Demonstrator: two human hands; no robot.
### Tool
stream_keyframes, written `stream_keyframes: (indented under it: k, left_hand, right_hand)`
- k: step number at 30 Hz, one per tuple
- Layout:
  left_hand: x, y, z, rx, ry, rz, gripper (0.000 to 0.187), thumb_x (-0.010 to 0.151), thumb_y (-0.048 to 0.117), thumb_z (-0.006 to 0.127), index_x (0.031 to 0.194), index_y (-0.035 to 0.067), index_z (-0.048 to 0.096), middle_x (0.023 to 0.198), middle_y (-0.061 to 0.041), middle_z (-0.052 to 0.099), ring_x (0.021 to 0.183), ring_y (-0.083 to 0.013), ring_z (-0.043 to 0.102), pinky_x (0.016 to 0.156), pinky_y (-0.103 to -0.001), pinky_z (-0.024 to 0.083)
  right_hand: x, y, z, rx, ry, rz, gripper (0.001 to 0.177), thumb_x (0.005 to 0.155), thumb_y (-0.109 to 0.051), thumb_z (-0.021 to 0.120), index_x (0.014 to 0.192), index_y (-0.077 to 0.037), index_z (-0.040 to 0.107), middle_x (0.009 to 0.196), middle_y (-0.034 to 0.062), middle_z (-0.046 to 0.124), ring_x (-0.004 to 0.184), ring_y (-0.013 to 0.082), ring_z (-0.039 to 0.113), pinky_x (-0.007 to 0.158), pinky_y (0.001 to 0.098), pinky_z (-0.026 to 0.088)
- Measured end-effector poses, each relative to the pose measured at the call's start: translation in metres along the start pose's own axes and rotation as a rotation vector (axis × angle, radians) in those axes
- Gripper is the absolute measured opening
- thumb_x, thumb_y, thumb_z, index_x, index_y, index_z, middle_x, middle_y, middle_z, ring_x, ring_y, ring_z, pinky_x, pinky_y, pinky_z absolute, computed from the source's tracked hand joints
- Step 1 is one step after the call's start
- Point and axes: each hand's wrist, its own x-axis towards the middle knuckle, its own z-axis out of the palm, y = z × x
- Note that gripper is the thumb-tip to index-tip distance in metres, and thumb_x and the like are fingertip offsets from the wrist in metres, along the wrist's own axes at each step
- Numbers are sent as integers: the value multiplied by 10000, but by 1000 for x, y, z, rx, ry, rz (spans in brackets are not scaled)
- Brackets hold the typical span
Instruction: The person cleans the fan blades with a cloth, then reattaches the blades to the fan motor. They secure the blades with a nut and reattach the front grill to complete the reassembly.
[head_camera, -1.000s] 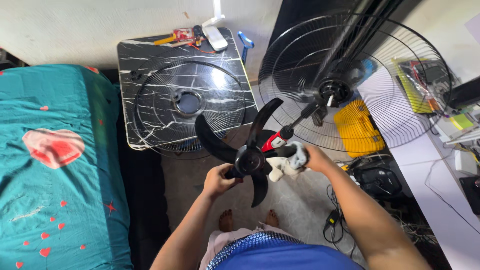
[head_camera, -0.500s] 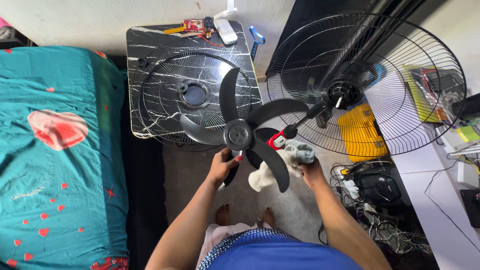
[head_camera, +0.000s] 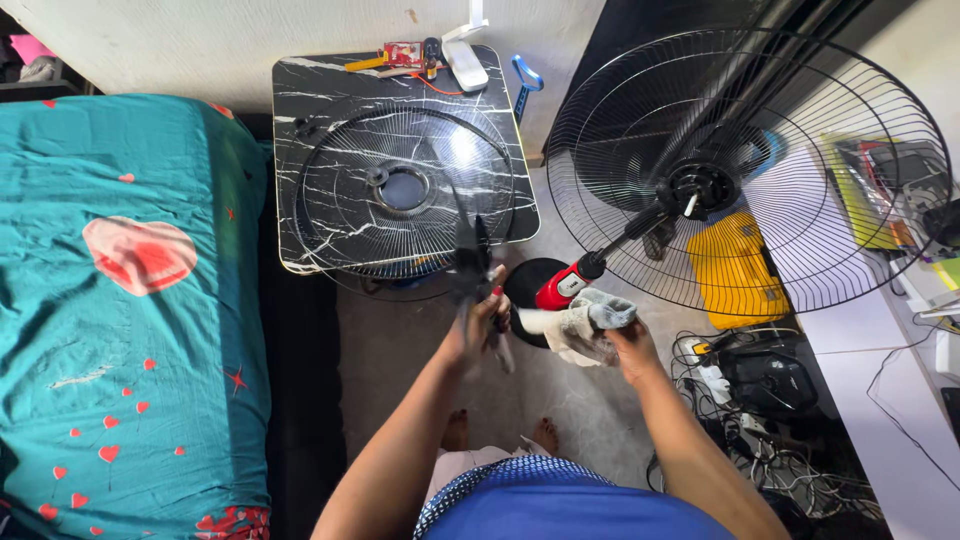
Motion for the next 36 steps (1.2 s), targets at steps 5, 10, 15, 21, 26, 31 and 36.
stream_keyframes:
  k: [5, 10, 15, 21, 26, 31, 36]
  left_hand:
    - [3, -10, -8, 116, 68, -222, 266, 1017, 258, 567, 1104, 8, 589, 866, -97, 667, 783, -226, 703, 699, -391, 594]
    - [-1, -47, -30, 95, 82, -166, 186, 955, 182, 633, 1080, 53, 586, 839, -112, 642, 755, -343, 751, 607, -452, 609]
    - [-13, -55, -54, 323, 24, -189, 240, 993, 78, 702, 1132, -109, 642, 990, -245, 734, 894, -321, 747, 858, -442, 607]
    - [-21, -46, -46, -51, 135, -456, 233, 854, -29, 639, 1086, -41, 646, 906, -147, 745, 851, -308, 753, 829, -454, 616]
    - [-29, -45, -31, -145, 206, -337, 206, 910, 78, 740, 1026, -55, 635, 755, -139, 689, 637, -256, 680, 630, -382, 566]
    - [-30, -52, -11, 19, 280, -349, 220, 849, 64, 778, 978, -23, 623, 676, -113, 667, 530, -223, 643, 524, -363, 541]
    - [-31, -71, 5, 127, 173, -304, 196, 807, -25, 760, 978, -47, 668, 736, -106, 682, 570, -195, 647, 538, -363, 559]
  right_hand:
    - [-5, -6, 10, -2, 49, 38, 471, 823, -40, 726, 1281, -44, 620, 1214, 49, 688, 1118, 190, 650, 996, 369, 511]
    - [-10, -7, 12, 12, 88, 10, 472, 815, -31, 723, 1277, -49, 624, 1231, 31, 682, 1145, 164, 641, 1014, 344, 499]
    - [-14, -3, 15, -9, 86, 33, 480, 812, -9, 728, 1278, -43, 615, 1219, 44, 685, 1139, 170, 644, 1007, 339, 512]
    - [-24, -17, 15, -19, 34, -17, 438, 867, -78, 756, 1279, -46, 612, 1190, 31, 687, 1081, 140, 661, 939, 304, 539]
    - [-37, -45, 7, -192, 29, -80, 341, 916, -108, 738, 1235, -27, 651, 1167, 46, 701, 1046, 127, 671, 915, 296, 549]
    - [-54, -76, 22, -257, 26, -64, 359, 886, -108, 741, 1227, -49, 644, 1141, 39, 701, 1005, 128, 680, 843, 302, 570]
    - [-78, -104, 85, -940, -202, -392, 539, 618, -35, 821, 1136, -109, 695, 1094, 66, 649, 946, 231, 696, 801, 362, 578]
